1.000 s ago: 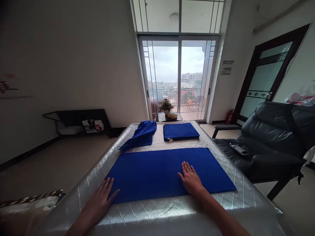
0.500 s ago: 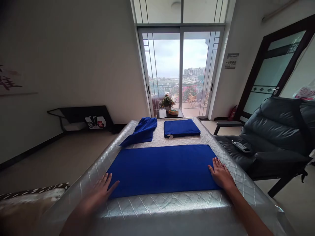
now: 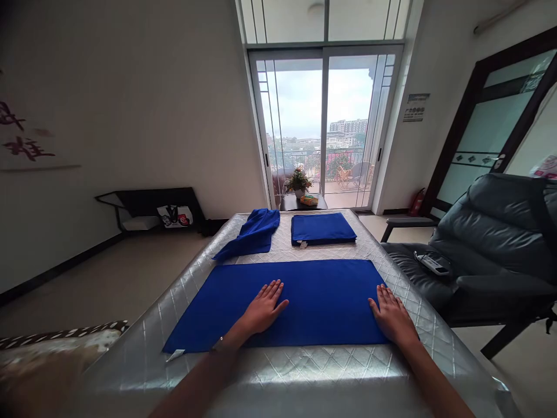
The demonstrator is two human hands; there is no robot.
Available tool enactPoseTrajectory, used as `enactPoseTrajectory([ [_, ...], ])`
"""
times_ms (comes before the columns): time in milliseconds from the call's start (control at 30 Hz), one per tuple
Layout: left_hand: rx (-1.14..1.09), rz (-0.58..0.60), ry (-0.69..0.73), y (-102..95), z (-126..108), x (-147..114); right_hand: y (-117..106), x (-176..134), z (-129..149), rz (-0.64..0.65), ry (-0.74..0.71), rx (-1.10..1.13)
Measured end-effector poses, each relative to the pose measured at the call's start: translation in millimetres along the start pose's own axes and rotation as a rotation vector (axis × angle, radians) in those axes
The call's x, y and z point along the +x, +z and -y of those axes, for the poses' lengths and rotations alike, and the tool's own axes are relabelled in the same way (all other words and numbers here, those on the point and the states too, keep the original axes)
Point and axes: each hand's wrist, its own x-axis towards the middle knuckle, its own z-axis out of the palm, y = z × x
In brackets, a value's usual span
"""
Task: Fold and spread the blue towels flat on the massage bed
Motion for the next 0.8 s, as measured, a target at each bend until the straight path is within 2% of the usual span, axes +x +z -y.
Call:
enactPoseTrajectory([
  [167, 0.101, -0.031, -0.299, -7.5, 73.3, -15.9, -0.2, -0.1, 0.8, 0.01, -0.002, 0.012],
  [367, 0.262, -0.157, -0.483, -11.0, 171.0, -72.6, -0.1, -2.1, 4.3, 0.015, 0.004, 0.028],
  [433, 0.305, -0.173, -0.475, -12.4, 195.8, -92.3, 0.1, -3.2, 5.9, 0.009, 0.006, 0.048],
  [533, 0.348, -0.201, -0.406, -15.2, 212.6, -107.0, -0.4, -4.6, 8.0, 0.0, 0.017, 0.055],
  [633, 0.367, -0.218, -0.403, -16.5, 212.8, -107.9, -1.5, -5.3, 8.6, 0.006, 0.011, 0.064],
  [800, 0.346, -0.178, -0.361, -12.2, 217.5, -108.2, -1.8, -6.5, 6.9, 0.008, 0.021, 0.112],
])
